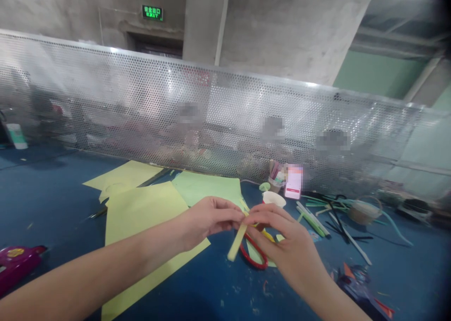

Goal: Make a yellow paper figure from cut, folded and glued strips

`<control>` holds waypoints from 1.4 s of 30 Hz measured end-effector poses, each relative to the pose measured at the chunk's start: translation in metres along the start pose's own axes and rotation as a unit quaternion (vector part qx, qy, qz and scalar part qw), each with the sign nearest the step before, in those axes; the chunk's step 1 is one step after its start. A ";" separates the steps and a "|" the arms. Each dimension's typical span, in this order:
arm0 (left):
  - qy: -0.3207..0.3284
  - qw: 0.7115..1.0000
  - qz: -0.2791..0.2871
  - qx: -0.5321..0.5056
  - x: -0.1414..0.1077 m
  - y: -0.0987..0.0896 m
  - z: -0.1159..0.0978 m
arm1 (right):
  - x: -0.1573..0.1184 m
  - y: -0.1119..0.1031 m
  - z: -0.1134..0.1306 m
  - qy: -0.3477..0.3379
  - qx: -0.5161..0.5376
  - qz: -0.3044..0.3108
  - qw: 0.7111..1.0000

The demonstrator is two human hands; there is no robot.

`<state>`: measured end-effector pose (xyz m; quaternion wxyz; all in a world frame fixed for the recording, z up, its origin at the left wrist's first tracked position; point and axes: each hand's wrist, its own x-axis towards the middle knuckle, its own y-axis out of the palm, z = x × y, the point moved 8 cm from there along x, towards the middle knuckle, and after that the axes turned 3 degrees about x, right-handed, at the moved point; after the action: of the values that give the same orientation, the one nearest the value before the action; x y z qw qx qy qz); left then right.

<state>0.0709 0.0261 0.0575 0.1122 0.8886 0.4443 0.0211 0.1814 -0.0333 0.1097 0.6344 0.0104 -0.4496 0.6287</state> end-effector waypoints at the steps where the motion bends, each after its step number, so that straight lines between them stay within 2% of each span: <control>1: 0.003 1.000 0.006 -0.003 0.000 0.001 0.000 | 0.000 0.000 0.001 -0.003 0.003 -0.008 1.000; 5: 0.011 1.000 0.013 -0.009 0.001 0.002 0.001 | 0.000 0.000 0.001 0.009 0.035 -0.023 0.999; 11: 0.017 1.000 -0.008 0.005 0.001 -0.001 0.000 | 0.000 0.001 -0.010 0.078 0.098 -0.023 0.992; 17: 0.098 0.993 -0.011 0.066 -0.004 0.005 -0.015 | -0.003 0.002 -0.019 0.107 0.158 -0.059 0.980; 24: 0.126 0.990 -0.009 0.065 -0.006 0.007 -0.019 | -0.003 0.006 -0.020 0.086 0.224 -0.060 0.969; 29: 0.133 0.989 0.016 0.062 -0.006 0.010 -0.020 | -0.004 0.007 -0.020 0.089 0.241 -0.052 0.965; 33: 0.143 0.987 0.010 0.078 -0.008 0.011 -0.022 | -0.002 0.006 -0.018 0.102 0.240 -0.053 0.964; 37: 0.151 0.984 0.009 0.093 -0.008 0.011 -0.023 | 0.000 0.005 -0.014 0.120 0.235 -0.022 0.964; 42: 0.162 0.975 0.001 0.149 -0.007 0.010 -0.020 | -0.002 0.003 -0.017 0.168 0.194 -0.011 0.966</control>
<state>0.0716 0.0186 0.0798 -0.0951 0.8806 0.4537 0.0983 0.1889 -0.0243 0.0971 0.6936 0.0328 -0.2060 0.6895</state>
